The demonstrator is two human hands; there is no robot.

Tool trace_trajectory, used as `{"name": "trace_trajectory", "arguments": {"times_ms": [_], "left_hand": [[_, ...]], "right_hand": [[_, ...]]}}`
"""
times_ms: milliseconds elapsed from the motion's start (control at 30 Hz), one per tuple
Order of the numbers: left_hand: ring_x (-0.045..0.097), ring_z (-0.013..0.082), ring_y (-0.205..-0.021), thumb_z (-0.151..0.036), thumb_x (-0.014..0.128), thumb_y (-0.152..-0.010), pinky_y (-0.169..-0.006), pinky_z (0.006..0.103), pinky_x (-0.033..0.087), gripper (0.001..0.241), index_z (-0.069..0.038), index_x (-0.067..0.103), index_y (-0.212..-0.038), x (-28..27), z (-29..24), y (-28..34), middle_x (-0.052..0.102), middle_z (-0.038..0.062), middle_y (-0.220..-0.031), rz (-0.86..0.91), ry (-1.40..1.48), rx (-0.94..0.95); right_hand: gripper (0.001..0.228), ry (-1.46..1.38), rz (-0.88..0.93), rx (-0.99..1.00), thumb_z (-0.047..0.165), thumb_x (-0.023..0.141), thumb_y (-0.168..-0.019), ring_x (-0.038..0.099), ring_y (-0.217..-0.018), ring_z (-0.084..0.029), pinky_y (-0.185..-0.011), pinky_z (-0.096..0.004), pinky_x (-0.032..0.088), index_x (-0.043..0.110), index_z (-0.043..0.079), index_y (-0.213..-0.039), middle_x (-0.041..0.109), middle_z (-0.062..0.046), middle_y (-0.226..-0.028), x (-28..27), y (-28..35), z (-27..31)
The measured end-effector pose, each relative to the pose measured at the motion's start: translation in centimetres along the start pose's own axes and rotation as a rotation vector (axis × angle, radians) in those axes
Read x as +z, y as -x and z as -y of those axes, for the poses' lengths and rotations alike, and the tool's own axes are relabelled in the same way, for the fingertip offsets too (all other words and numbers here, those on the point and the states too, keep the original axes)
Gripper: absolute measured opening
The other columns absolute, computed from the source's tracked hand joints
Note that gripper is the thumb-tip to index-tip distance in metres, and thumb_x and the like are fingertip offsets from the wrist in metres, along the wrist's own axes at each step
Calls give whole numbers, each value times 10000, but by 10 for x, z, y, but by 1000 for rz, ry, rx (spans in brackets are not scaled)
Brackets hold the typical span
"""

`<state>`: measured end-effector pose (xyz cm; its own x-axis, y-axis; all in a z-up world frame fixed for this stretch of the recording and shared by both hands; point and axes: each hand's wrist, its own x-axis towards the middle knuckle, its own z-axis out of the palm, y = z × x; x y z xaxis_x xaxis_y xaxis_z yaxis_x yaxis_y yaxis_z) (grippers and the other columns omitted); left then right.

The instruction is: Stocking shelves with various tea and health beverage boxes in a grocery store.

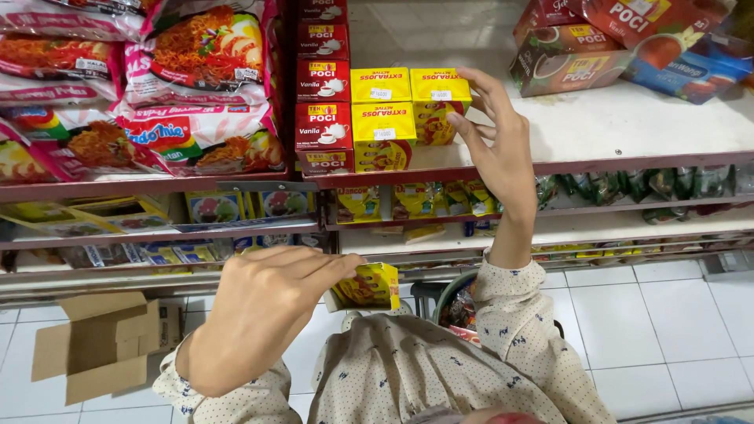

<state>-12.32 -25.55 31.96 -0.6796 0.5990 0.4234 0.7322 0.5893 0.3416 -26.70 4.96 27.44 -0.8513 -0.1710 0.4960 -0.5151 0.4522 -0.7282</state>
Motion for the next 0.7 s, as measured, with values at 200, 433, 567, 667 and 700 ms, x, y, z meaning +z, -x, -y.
{"name": "trace_trajectory", "arguments": {"times_ms": [200, 433, 567, 667, 700], "left_hand": [[730, 274, -914, -27, 646, -695, -728, 387, 568, 458, -52, 721, -1146, 7, 2, -4, 761, 106, -960, -5, 6, 12], [712, 296, -847, -39, 649, -695, -665, 423, 547, 461, -54, 730, -1149, 25, 7, -25, 748, 101, -894, 91, 19, 20], [708, 310, -868, -47, 641, -707, -687, 431, 541, 451, -37, 717, -1152, 27, 6, -42, 748, 105, -943, 35, 75, 87], [706, 317, -867, -64, 647, -728, -686, 438, 538, 444, -31, 714, -1166, 25, 3, -59, 750, 106, -950, 30, 82, 106], [706, 320, -862, -75, 653, -742, -679, 442, 536, 438, -31, 715, -1174, 24, 1, -64, 750, 107, -944, 41, 76, 110]], "right_hand": [[480, 41, 1, 25, 92, 680, -1053, 630, -1351, -312, -1019, -405, 608, 505, 98, -1499, 621, -164, -1470, 1, -2, 7], [512, 249, -160, -232, 211, 731, -1015, 615, -1358, -310, -1115, -416, 562, 559, 110, -1486, 576, -162, -1489, -19, 51, 24], [951, 0, 511, -340, 485, 882, -633, 644, -1206, -315, -993, -436, 535, 565, -20, -1373, 635, -195, -1346, -30, 67, 57], [834, 96, 558, -269, 409, 942, -649, 712, -1099, -294, -903, -381, 571, 623, -30, -1282, 702, -176, -1240, -31, 82, 41], [716, 163, 506, -244, 364, 959, -684, 739, -1042, -274, -859, -344, 584, 656, -8, -1215, 732, -145, -1164, -31, 88, 31]]}}
